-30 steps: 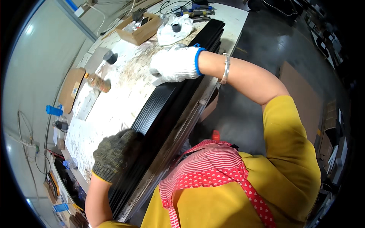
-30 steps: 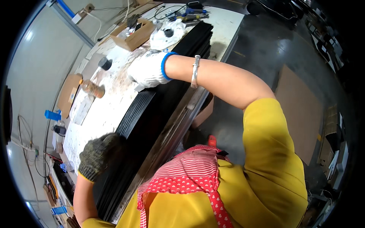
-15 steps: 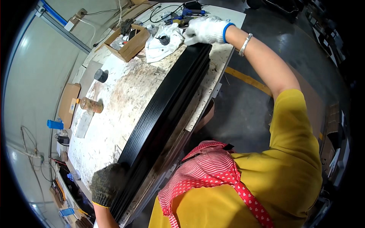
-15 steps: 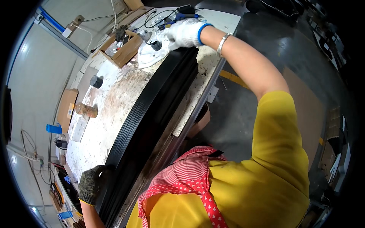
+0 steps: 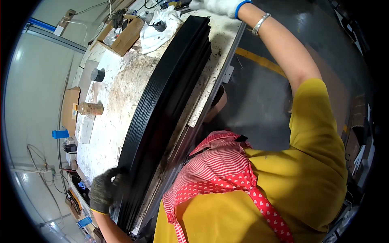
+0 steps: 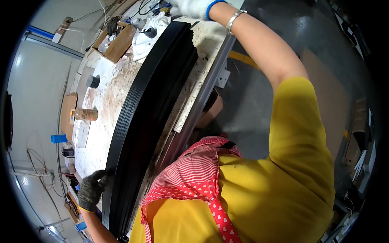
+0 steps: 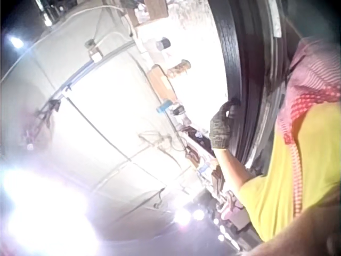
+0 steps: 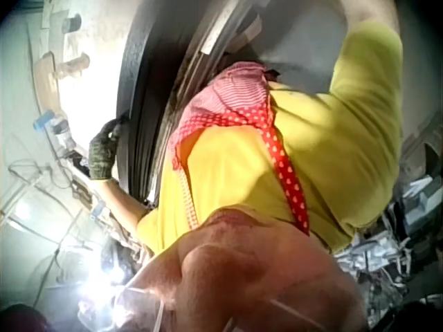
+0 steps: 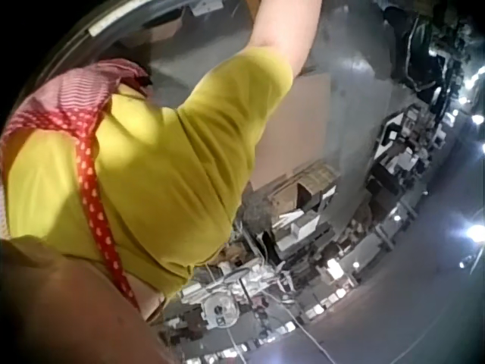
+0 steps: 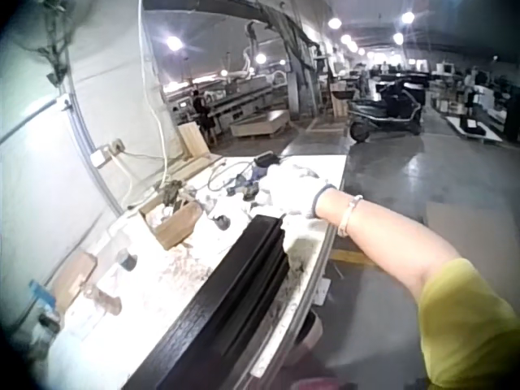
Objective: The person wipes long black metal rails with a white cloth, handling the rails one by one and cleaning all sides.
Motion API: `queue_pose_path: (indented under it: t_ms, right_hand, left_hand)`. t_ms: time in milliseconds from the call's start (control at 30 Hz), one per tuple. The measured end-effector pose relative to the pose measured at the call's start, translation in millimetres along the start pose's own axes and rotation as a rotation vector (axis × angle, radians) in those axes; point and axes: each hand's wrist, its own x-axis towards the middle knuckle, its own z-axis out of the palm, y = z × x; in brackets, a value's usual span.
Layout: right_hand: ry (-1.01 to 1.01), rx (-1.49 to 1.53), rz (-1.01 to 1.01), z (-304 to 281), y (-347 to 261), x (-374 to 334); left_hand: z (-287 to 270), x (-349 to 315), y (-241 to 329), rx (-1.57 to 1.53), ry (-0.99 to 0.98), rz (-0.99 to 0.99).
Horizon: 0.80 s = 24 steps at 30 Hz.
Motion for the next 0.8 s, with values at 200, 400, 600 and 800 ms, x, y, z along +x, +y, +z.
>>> queue_pose_path:
  t_ms: [200, 400, 600, 800]
  right_hand:
    - [0.050, 0.861, 0.376, 6, -14, -55]
    - [0.216, 1.184, 0.459, 46, 34, -127]
    - [0.197, 1.352, 0.559, 23, -49, -131]
    - [0.279, 0.171, -0.303, 22, -143, -105]
  left_hand:
    - [19, 18, -159, 0.160, 0.201, -0.111]
    - [43, 50, -214, 0.098, -0.218, -0.287]
    - [108, 105, -229, 0.055, -0.495, -0.132]
    - [138, 110, -272, 0.224, -0.291, 0.065]
